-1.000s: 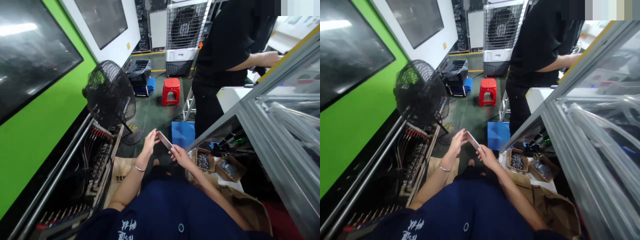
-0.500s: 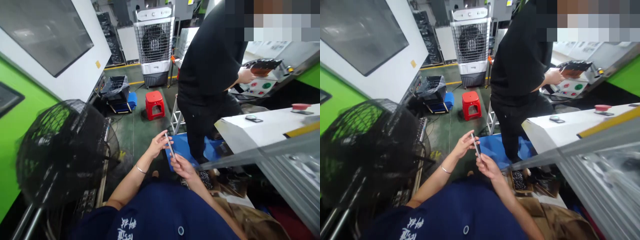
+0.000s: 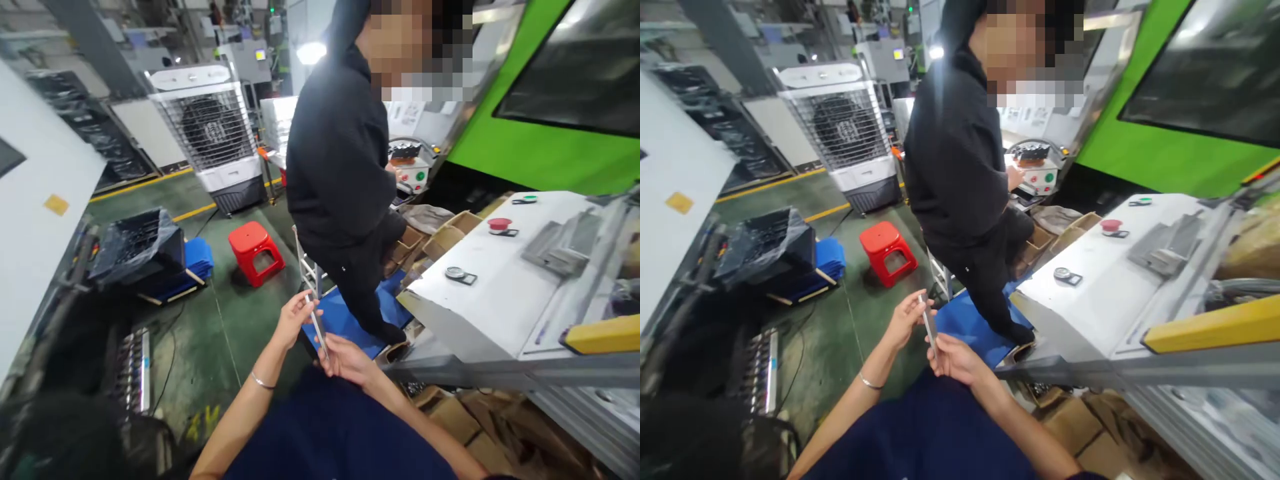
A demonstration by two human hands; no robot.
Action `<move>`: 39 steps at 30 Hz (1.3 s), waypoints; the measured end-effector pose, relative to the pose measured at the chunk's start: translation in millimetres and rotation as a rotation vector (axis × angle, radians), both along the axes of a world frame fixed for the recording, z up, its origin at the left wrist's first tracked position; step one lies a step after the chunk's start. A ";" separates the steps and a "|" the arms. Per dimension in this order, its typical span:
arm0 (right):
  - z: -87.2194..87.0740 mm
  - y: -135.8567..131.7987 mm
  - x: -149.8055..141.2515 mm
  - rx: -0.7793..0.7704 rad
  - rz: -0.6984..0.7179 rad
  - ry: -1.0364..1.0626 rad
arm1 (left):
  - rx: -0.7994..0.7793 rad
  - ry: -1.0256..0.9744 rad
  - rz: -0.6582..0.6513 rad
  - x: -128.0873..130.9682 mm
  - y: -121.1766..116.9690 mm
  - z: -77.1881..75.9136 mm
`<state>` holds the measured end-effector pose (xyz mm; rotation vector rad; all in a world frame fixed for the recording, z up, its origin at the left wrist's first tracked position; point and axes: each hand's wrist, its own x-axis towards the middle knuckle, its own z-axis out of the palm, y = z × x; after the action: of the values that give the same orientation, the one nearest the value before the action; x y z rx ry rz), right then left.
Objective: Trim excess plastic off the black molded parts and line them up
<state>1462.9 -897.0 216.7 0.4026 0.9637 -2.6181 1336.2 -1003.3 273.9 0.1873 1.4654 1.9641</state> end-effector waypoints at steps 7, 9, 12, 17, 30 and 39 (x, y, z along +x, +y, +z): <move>6.4 36.7 -65.4 0.172 -0.013 0.005 | -0.106 -0.031 0.105 -66.8 28.0 -10.4; 6.3 43.1 -81.4 0.259 -0.058 0.006 | -0.140 -0.037 0.122 -83.1 33.5 -15.9; 1.7 50.0 -101.4 0.365 -0.082 0.014 | -0.174 -0.042 0.109 -104.2 43.0 -23.0; -11.0 61.7 -131.4 0.437 -0.105 -0.003 | -0.184 -0.030 0.026 -139.9 62.5 -33.4; -10.7 40.7 -279.6 0.572 -0.202 -0.133 | -0.182 -0.022 -0.125 -301.6 66.5 -51.0; -14.2 32.9 -426.9 0.558 0.010 -0.105 | -0.138 -0.087 0.041 -428.1 29.5 -50.1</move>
<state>1036.0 -864.2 202.4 0.6521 1.6454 -2.2542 908.1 -973.8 223.8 0.0110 1.5523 1.8704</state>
